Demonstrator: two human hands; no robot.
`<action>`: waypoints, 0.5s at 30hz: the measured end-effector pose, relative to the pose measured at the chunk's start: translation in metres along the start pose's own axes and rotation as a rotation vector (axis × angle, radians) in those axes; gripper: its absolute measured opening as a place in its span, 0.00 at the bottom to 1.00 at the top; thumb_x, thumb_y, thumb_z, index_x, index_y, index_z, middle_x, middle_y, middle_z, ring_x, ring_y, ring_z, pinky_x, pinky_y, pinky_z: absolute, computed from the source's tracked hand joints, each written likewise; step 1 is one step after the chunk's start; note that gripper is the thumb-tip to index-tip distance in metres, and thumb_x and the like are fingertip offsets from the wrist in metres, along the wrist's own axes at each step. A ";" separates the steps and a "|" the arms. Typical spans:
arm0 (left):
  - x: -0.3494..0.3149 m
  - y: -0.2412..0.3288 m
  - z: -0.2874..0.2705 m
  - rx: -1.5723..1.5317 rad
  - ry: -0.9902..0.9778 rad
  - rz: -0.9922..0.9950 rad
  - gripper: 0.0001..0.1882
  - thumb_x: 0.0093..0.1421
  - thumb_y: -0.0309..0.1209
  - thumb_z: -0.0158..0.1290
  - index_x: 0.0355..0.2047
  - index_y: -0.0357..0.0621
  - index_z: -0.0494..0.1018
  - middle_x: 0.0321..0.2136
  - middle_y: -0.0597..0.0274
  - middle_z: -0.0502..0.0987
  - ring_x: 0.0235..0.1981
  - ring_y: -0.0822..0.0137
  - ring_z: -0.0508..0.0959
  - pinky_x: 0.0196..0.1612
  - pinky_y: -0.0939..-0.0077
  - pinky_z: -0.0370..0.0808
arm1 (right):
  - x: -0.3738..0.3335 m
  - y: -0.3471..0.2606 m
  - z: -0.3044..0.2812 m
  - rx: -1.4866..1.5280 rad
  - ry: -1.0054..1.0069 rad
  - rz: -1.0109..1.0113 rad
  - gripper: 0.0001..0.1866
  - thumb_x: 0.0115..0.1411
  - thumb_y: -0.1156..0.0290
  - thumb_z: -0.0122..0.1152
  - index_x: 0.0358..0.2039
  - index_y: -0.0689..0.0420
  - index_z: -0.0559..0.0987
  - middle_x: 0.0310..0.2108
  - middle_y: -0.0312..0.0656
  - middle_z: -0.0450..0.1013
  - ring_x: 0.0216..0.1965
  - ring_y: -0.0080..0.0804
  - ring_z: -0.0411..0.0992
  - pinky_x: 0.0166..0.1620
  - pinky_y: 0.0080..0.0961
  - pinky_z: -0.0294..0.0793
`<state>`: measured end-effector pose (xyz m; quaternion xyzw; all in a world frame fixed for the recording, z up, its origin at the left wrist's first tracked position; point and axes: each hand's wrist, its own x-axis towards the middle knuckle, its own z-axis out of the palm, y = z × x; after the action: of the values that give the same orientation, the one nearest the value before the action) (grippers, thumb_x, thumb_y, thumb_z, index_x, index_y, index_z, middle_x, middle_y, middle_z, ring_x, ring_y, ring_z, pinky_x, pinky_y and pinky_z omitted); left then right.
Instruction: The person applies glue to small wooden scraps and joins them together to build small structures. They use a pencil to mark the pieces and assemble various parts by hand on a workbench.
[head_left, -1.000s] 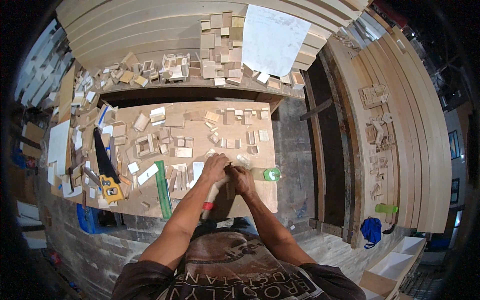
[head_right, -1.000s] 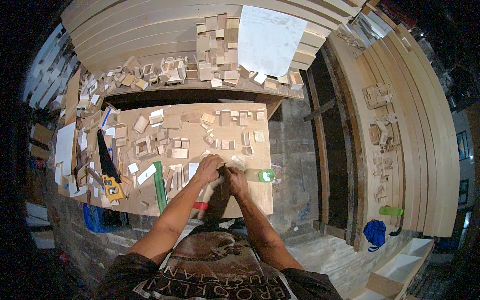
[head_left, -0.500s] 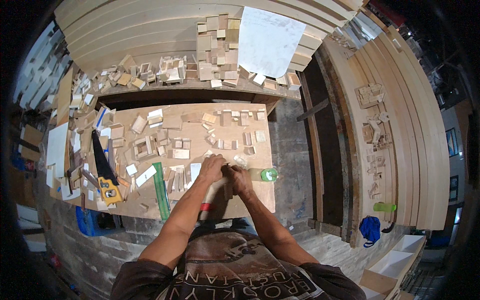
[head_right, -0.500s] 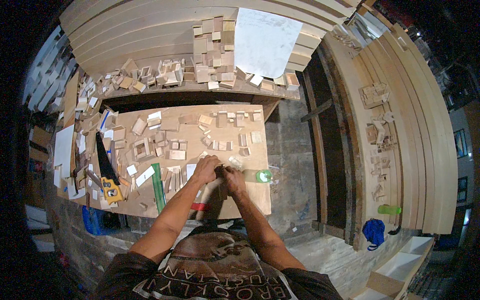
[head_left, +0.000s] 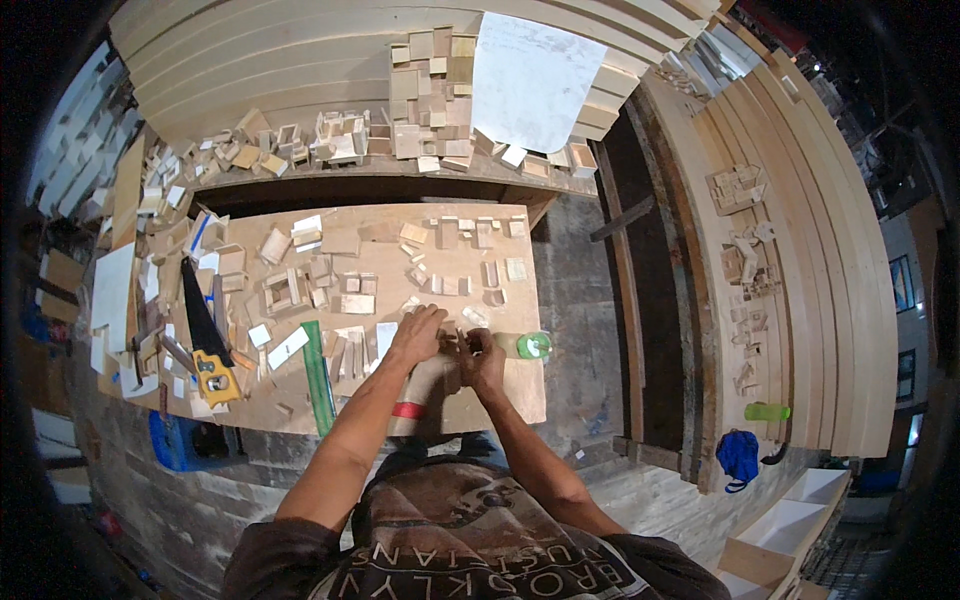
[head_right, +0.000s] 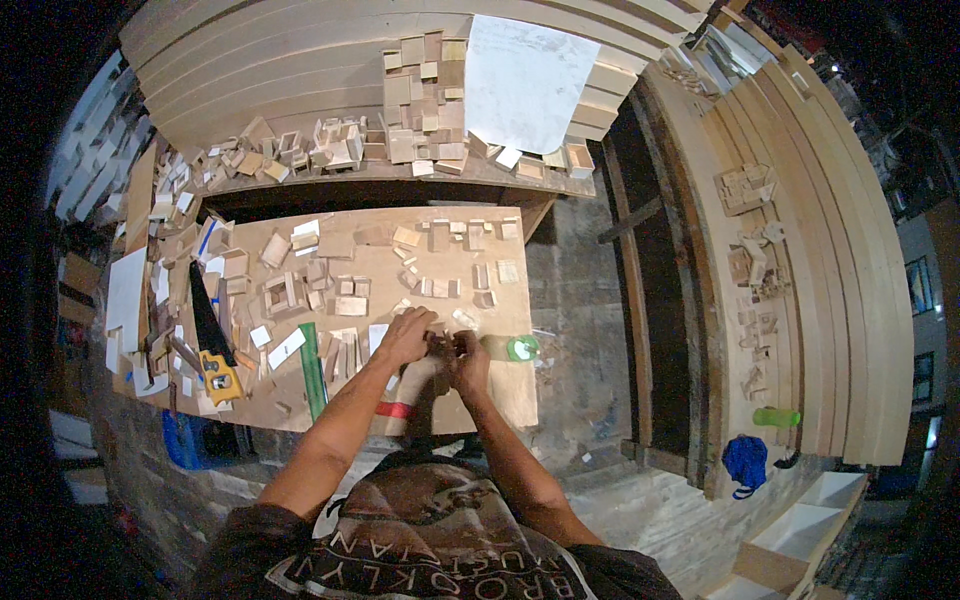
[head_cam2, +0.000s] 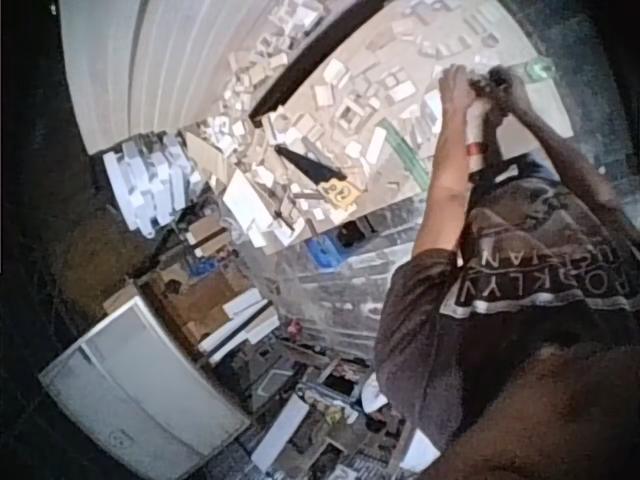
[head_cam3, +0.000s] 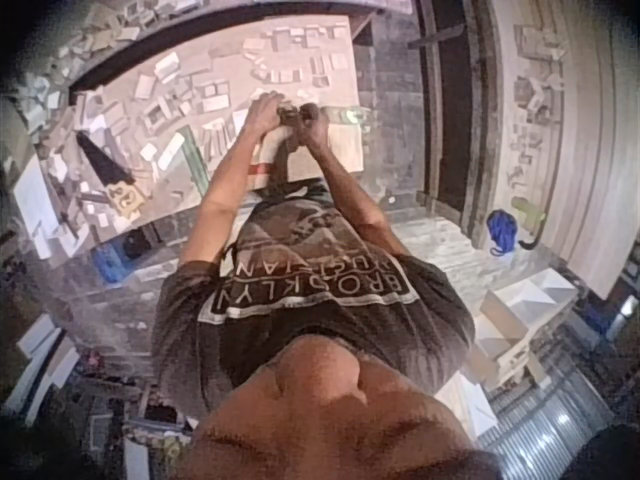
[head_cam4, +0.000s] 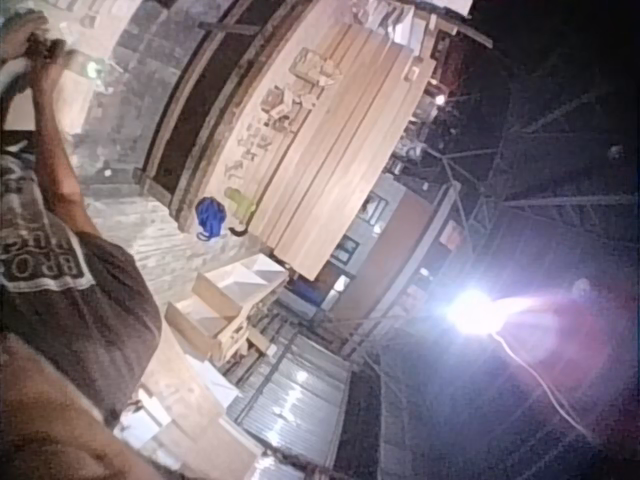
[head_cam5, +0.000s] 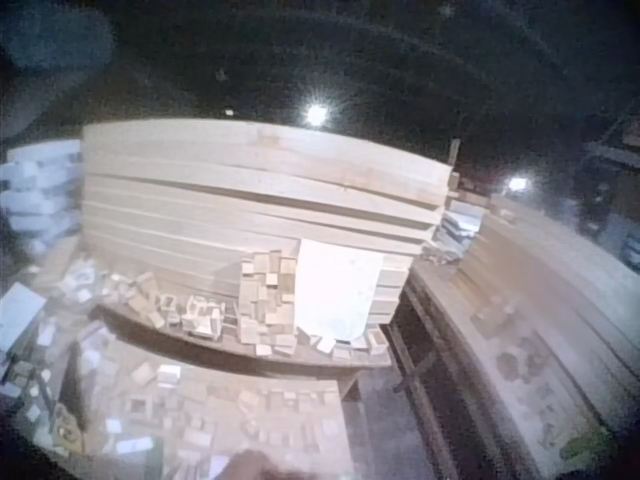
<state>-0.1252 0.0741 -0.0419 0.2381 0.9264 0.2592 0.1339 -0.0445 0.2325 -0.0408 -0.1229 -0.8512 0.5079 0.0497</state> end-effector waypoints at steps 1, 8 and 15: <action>-0.002 -0.001 0.000 0.002 0.018 0.019 0.29 0.47 0.16 0.54 0.53 0.40 0.70 0.48 0.50 0.73 0.53 0.47 0.71 0.56 0.55 0.69 | -0.003 -0.005 -0.005 0.076 0.023 -0.005 0.11 0.55 0.75 0.67 0.39 0.62 0.77 0.32 0.47 0.78 0.30 0.34 0.77 0.36 0.29 0.76; -0.024 0.023 -0.032 -0.034 0.129 0.085 0.34 0.52 0.24 0.62 0.60 0.42 0.66 0.49 0.50 0.74 0.53 0.48 0.72 0.55 0.57 0.70 | -0.024 -0.044 -0.038 0.275 0.066 -0.028 0.12 0.58 0.76 0.68 0.40 0.61 0.76 0.31 0.37 0.77 0.28 0.19 0.72 0.32 0.19 0.72; -0.066 0.082 -0.041 -0.961 0.305 -0.054 0.15 0.60 0.25 0.60 0.48 0.39 0.78 0.37 0.57 0.81 0.38 0.71 0.79 0.39 0.77 0.76 | -0.040 -0.059 -0.056 0.320 0.089 -0.179 0.16 0.57 0.80 0.68 0.44 0.60 0.74 0.32 0.36 0.77 0.28 0.17 0.70 0.32 0.17 0.71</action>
<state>-0.0542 0.0852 0.0450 0.0848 0.7173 0.6846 0.0983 -0.0032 0.2430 0.0398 -0.0597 -0.7639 0.6246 0.1512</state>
